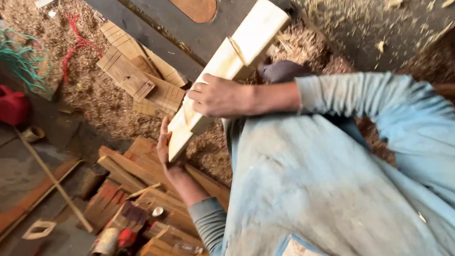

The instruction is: Cutting several slots into small wooden boards using a table saw.

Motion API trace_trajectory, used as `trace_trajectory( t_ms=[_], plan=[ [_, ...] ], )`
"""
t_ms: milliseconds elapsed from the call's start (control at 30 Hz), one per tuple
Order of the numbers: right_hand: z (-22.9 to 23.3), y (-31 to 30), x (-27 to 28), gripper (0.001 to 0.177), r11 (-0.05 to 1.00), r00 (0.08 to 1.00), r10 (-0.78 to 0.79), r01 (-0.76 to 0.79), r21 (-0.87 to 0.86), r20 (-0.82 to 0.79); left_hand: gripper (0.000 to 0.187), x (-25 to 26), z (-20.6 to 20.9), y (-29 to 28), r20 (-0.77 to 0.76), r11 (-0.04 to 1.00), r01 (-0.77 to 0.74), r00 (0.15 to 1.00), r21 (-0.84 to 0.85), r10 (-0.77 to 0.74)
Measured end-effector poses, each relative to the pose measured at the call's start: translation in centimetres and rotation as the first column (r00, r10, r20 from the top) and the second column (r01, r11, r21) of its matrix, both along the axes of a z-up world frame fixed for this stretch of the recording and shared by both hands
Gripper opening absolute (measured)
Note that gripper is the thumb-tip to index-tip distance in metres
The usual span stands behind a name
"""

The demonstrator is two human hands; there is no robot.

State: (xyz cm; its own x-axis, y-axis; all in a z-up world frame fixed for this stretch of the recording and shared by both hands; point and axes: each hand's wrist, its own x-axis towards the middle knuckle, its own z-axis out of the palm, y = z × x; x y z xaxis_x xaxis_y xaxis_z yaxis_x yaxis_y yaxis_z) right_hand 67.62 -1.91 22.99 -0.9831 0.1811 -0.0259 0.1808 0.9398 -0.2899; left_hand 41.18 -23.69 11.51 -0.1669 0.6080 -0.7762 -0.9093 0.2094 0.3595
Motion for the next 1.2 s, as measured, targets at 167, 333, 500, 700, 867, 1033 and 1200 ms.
trace_trajectory(
  t_ms=[167, 333, 500, 700, 867, 1033, 1200],
  plan=[
    [0.1, -2.8, 3.3, 0.035, 0.969, 0.969, -0.22, 0.23, 0.085, -0.115, 0.062, 0.8, 6.9, 5.5, -0.424, 0.462, 0.475, 0.192, -0.749, -0.885],
    [-0.9, -4.0, 5.8, 0.045, 0.987, 0.987, -0.16, 0.161, 0.03, -0.028, 0.066, 2.2, 9.3, 14.0, -0.428, 0.295, 0.413, -0.278, -0.861, -0.86],
    [1.6, -3.5, 8.1, 0.046, 0.996, 0.991, -0.035, 0.045, -0.075, 0.131, 0.071, 8.2, 7.2, 24.4, -0.724, 0.366, 0.665, -0.398, -0.651, -0.564],
    [3.1, -4.2, 10.8, 0.046, 0.719, 0.89, 0.077, 0.262, -0.643, 0.449, 0.089, 14.0, 0.6, 32.7, -0.713, 0.427, 0.602, -0.682, -0.674, -0.163],
    [3.3, -5.6, 13.8, 0.054, 0.651, 0.923, -0.156, 0.363, -0.667, 0.351, 0.089, 16.7, -2.6, 32.3, -0.711, 0.457, 0.614, -0.701, -0.644, -0.059],
    [4.4, -5.9, 16.2, 0.059, 0.659, 0.939, -0.322, 0.314, -0.683, 0.121, 0.087, 21.9, 1.3, 24.6, -0.739, 0.1, 0.748, -0.664, -0.657, 0.111],
    [7.1, -4.9, 15.5, 0.038, 0.567, 0.845, -0.174, 0.506, -0.65, 0.505, 0.07, 26.0, 4.4, 21.5, -0.552, -0.578, 0.72, -0.681, -0.384, -0.481]
  ],
)
